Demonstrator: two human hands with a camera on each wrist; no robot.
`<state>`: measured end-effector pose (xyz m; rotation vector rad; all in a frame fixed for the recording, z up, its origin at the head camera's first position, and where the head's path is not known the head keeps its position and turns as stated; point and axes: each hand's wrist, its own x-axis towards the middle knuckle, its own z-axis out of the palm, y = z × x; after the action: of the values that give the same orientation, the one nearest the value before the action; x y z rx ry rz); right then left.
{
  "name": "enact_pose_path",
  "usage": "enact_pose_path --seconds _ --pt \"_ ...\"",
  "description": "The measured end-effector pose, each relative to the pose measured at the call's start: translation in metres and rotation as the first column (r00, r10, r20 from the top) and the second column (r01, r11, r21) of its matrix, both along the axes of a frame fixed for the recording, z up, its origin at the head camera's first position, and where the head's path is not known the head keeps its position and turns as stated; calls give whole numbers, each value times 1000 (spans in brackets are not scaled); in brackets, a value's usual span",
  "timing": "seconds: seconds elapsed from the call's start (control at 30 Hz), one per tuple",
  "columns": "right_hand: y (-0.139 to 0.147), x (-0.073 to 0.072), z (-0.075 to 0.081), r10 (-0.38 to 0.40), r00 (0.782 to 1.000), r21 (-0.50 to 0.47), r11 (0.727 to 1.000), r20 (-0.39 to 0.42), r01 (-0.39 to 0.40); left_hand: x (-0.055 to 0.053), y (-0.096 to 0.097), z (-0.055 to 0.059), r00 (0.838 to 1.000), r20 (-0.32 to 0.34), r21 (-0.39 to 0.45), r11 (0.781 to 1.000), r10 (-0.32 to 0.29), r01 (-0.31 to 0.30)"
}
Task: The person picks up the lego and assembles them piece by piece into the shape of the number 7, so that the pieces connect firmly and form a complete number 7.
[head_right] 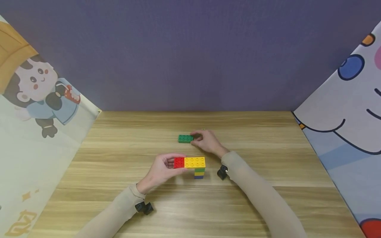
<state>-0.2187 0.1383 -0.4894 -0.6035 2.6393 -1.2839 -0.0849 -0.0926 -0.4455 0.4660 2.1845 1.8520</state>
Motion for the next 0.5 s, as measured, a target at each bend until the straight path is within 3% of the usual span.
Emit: enact_pose_path --seconds 0.3,0.5 --pt "6 3 1 -19 1000 -9 1000 -7 19 0 -1 1 1000 6 0 1000 1 -1" --pt "14 9 8 -16 999 -106 994 50 21 1 -1 2 1000 10 5 1000 -1 1"
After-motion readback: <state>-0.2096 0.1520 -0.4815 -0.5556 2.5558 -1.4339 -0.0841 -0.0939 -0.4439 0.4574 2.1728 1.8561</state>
